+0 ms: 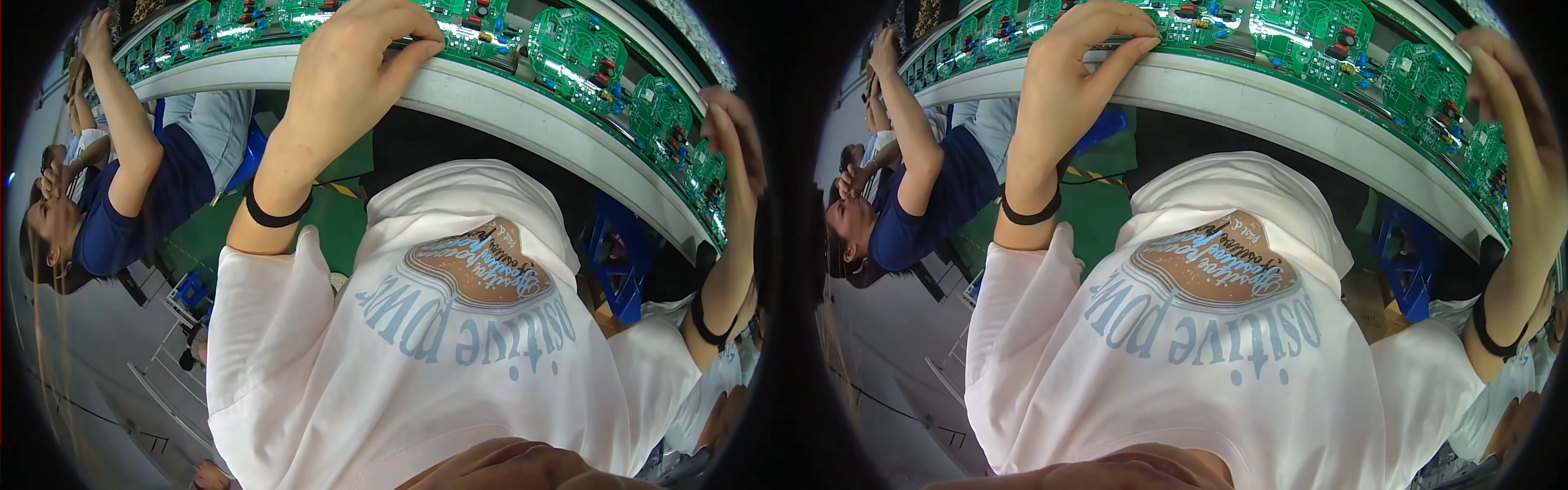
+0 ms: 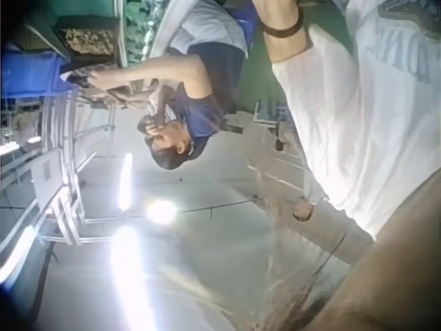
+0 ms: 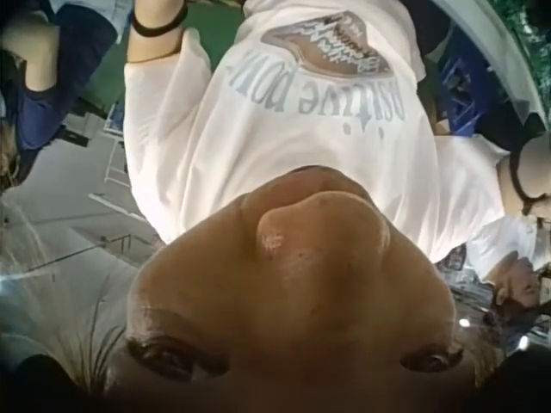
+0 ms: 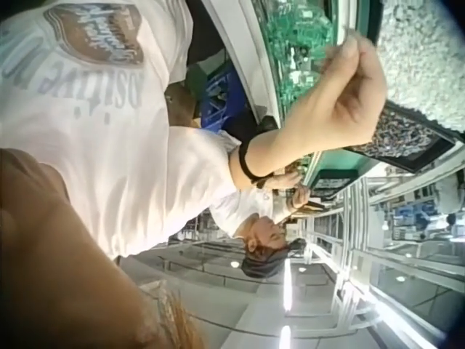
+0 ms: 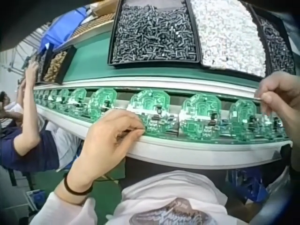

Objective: The person picks up components from trays by hand and inserts them into circuit boards on a conveyor belt, pressing them down to secure them.

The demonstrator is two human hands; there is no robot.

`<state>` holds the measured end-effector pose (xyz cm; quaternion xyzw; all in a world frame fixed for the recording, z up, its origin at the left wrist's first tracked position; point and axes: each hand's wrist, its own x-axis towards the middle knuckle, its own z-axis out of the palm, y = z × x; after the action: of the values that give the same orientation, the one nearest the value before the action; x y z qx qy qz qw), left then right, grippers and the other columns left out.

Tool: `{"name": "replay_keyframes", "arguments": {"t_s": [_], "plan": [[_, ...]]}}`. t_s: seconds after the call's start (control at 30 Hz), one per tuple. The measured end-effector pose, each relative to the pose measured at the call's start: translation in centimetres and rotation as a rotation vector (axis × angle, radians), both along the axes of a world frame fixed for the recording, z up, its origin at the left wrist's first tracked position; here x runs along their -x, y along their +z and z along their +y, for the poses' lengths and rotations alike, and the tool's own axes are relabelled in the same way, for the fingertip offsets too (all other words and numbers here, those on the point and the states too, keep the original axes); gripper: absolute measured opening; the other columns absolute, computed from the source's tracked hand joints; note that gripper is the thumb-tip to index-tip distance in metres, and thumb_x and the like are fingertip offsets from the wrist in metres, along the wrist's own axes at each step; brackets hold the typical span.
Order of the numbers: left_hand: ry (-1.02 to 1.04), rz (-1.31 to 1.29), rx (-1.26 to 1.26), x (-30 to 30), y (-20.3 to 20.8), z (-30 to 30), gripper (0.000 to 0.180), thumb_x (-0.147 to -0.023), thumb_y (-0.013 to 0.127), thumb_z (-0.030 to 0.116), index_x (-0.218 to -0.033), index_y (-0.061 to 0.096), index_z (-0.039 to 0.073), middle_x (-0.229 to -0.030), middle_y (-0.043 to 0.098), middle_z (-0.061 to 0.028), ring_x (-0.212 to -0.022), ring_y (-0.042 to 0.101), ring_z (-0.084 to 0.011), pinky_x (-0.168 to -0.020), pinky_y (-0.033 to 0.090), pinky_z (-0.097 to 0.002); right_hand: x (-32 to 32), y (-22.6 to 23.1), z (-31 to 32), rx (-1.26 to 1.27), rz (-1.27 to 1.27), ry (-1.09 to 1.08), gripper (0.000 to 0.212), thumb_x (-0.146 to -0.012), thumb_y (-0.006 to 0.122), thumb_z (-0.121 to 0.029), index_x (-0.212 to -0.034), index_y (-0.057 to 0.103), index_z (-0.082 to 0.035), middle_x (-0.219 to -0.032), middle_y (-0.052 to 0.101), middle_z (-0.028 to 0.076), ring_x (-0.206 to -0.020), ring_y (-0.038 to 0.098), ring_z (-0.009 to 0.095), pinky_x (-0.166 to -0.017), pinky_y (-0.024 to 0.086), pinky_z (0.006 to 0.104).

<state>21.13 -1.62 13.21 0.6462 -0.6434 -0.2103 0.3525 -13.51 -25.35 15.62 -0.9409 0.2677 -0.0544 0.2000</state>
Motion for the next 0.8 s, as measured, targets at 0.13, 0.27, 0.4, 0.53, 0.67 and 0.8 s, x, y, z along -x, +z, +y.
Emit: {"name": "replay_keyframes", "arguments": {"t_s": [0.13, 0.27, 0.4, 0.53, 0.67, 0.8], "plan": [[-0.216, 0.100, 0.343, -0.8, -1.3, -0.8, 0.008, -0.088, 0.073, 0.003, -0.094, 0.070, 0.000, -0.097, 0.070, -0.0137, -0.090, 0.066, -0.0334, -0.074, 0.055, -0.0384, 2.4, 0.8, 3.4, -0.276, 0.013, -0.102, 0.029, -0.108, 0.055, -0.009, -0.132, 0.065, 0.002, -0.110, 0.072, 0.011, -0.097, 0.068, 0.015, -0.091, 0.056, 0.0290], [-0.203, -0.012, 0.157, -1.0, 0.8, -1.0, 0.008, -0.087, 0.072, 0.003, -0.093, 0.070, 0.000, -0.096, 0.069, -0.0138, -0.091, 0.066, -0.0341, -0.078, 0.054, -0.0393, 1.2, 0.4, 6.6, -0.528, -0.267, -0.115, 0.028, -0.109, 0.054, -0.009, -0.131, 0.066, 0.002, -0.109, 0.072, 0.012, -0.096, 0.069, 0.016, -0.093, 0.056, 0.0285], [-0.135, -0.177, -0.136, -0.2, 2.9, -0.9, 0.008, -0.086, 0.072, 0.005, -0.092, 0.069, 0.001, -0.095, 0.069, -0.0133, -0.092, 0.066, -0.0342, -0.080, 0.054, -0.0403, 0.4, -0.4, 8.8, -0.548, -0.391, -0.173, 0.025, -0.107, 0.055, -0.005, -0.128, 0.065, 0.003, -0.108, 0.072, 0.013, -0.094, 0.070, 0.017, -0.091, 0.057, 0.0295], [-0.173, -0.395, -0.150, 0.6, 3.4, -0.7, 0.008, -0.086, 0.072, 0.007, -0.091, 0.068, 0.002, -0.091, 0.066, -0.0118, -0.089, 0.065, -0.0330, -0.078, 0.053, -0.0407, -0.1, -1.0, 10.4, -0.569, -0.520, -0.267, 0.018, -0.105, 0.058, -0.003, -0.121, 0.064, 0.005, -0.102, 0.073, 0.010, -0.092, 0.073, 0.018, -0.085, 0.058, 0.0293], [-0.238, -0.577, -0.084, 1.2, 3.4, -0.7, 0.009, -0.085, 0.071, 0.010, -0.090, 0.066, 0.004, -0.087, 0.063, -0.0101, -0.085, 0.064, -0.0312, -0.076, 0.053, -0.0403, -0.7, -1.8, 11.8, -0.663, -0.625, -0.257, 0.020, -0.103, 0.060, 0.000, -0.122, 0.062, 0.005, -0.101, 0.073, 0.012, -0.091, 0.072, 0.017, -0.085, 0.057, 0.0276], [-0.280, -0.616, 0.166, 0.5, 0.4, -0.4, 0.010, -0.085, 0.071, 0.011, -0.090, 0.065, 0.006, -0.085, 0.061, -0.0088, -0.083, 0.064, -0.0296, -0.075, 0.053, -0.0402, -1.4, -2.5, 13.3, -0.754, -0.639, -0.320, 0.020, -0.102, 0.060, 0.001, -0.122, 0.061, 0.005, -0.102, 0.073, 0.012, -0.090, 0.071, 0.016, -0.084, 0.056, 0.0262]]}}
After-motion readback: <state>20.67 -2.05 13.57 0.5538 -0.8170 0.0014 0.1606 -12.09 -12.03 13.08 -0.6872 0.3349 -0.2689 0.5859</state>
